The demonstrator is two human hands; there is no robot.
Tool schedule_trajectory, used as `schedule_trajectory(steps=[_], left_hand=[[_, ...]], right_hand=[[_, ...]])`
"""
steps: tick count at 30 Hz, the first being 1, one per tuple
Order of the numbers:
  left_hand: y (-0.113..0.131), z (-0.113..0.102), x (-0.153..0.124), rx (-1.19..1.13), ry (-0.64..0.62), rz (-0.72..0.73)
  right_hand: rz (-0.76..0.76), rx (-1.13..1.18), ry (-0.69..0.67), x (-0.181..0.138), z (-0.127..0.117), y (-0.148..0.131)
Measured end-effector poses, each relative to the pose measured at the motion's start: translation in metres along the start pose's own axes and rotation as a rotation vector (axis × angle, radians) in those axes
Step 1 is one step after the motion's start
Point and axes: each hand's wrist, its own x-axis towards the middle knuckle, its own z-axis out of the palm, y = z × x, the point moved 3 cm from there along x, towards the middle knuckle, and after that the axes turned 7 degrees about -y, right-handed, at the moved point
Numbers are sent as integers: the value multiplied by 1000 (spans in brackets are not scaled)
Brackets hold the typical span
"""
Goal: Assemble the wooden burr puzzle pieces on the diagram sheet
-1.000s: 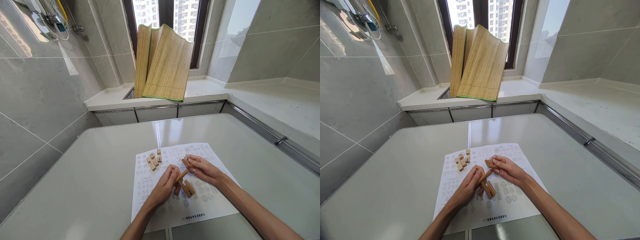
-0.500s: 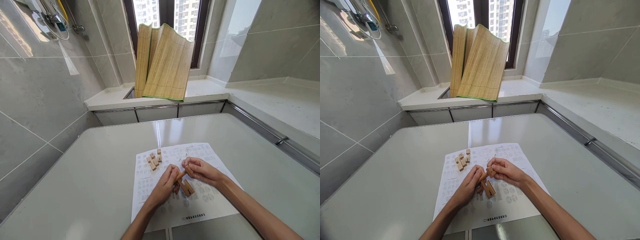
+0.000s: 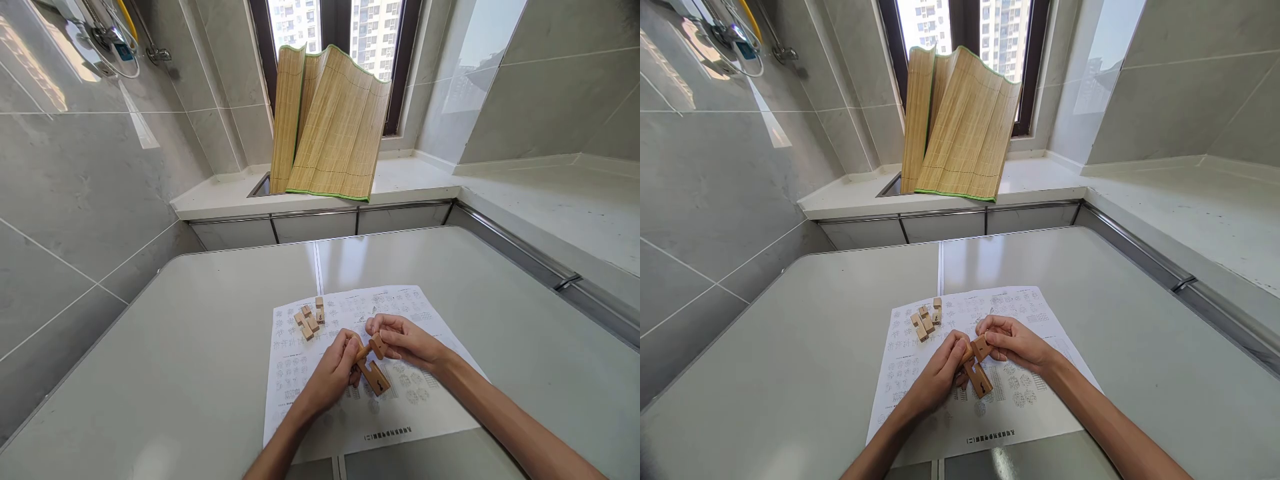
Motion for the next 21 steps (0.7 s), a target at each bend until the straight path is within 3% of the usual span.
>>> schedule_trajectory(steps=[7, 21], left_hand=[[-3, 0, 0, 3, -25, 14], [0, -2, 2, -154, 47, 56]], right_hand=[[10, -16, -12, 1, -2, 2], [70, 3, -31, 3, 2, 4]])
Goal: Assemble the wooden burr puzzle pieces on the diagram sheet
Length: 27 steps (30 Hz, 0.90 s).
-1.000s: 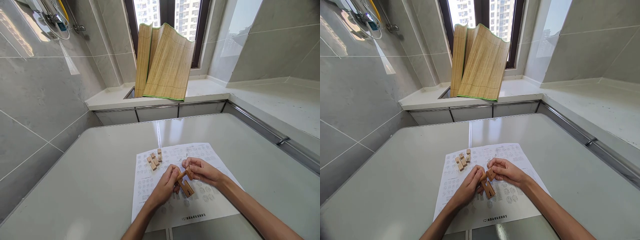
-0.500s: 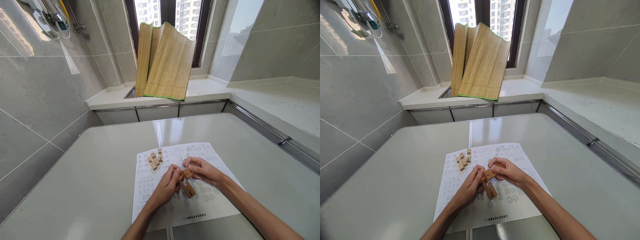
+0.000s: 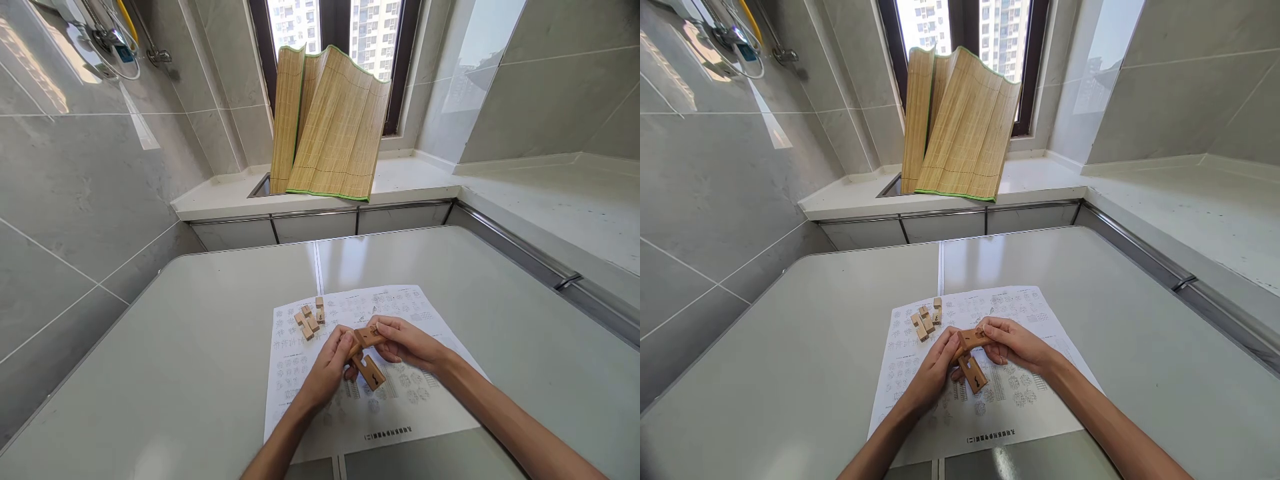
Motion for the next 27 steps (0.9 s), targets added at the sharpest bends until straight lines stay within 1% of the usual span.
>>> schedule_trajectory(steps=[9, 19, 27], left_hand=[[-1, -1, 0, -14, -6, 3], [0, -1, -1, -35, -37, -19], [2, 0, -2, -59, -30, -55]], right_hand=[[49, 26, -25, -1, -1, 4], [95, 42, -111, 0, 3, 8], [122, 0, -97, 1, 5, 13]])
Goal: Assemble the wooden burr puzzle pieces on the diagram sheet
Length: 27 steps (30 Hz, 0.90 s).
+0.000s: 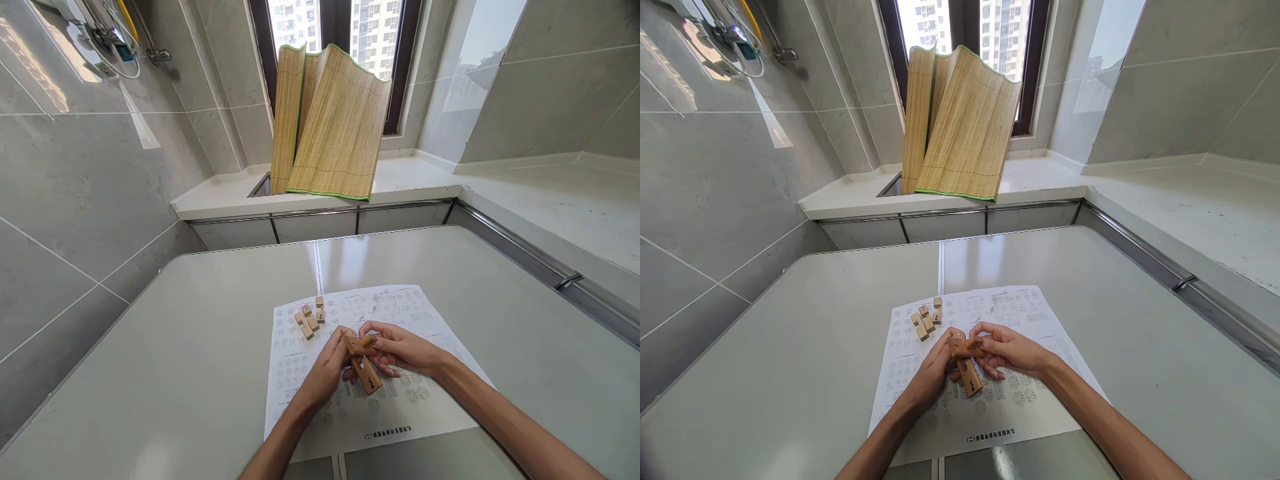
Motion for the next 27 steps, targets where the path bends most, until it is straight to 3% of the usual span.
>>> schedule_trajectory(steps=[13, 27], left_hand=[[-5, -7, -2, 55, 90, -39], [-6, -6, -1, 68, 64, -34]], right_hand=[[-61, -44, 87, 7, 4, 0], [-15, 16, -29, 3, 6, 0]])
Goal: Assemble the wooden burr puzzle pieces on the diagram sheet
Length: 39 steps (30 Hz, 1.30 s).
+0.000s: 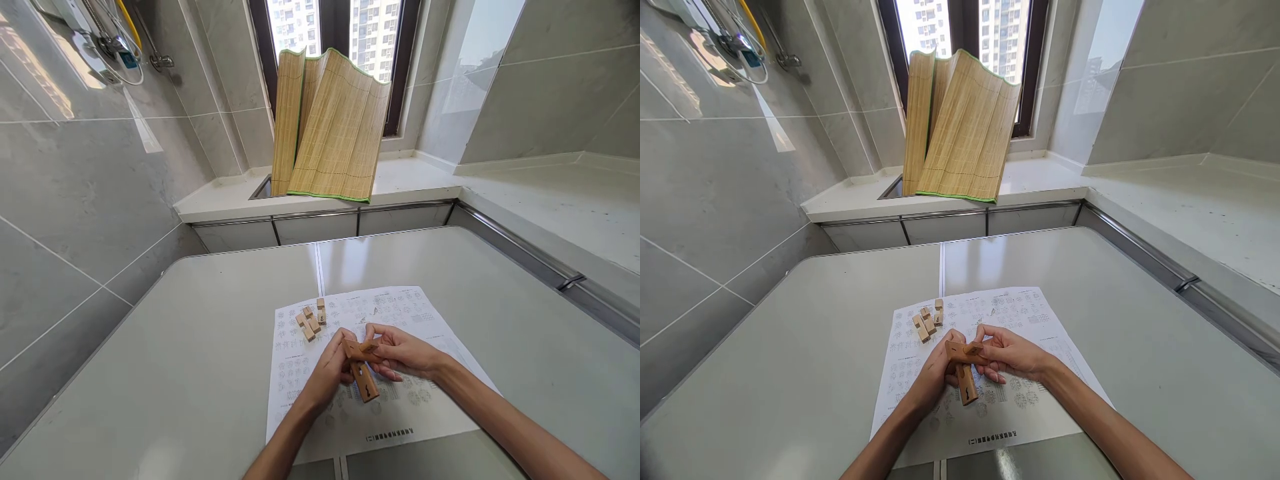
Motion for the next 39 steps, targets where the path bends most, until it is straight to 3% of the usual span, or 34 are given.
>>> schedule_trajectory(steps=[8, 18, 26, 39], left_hand=[[-1, 2, 0, -13, 5, 13], [7, 0, 0, 40, 73, 129], [1, 1, 1, -199, 9, 75], [2, 2, 2, -362, -47, 46]], right_hand=[[-33, -30, -45, -1, 1, -4], [-32, -129, -32, 0, 2, -2], [-47, -118, 30, 3, 2, 2], [-47, -119, -40, 4, 5, 4]])
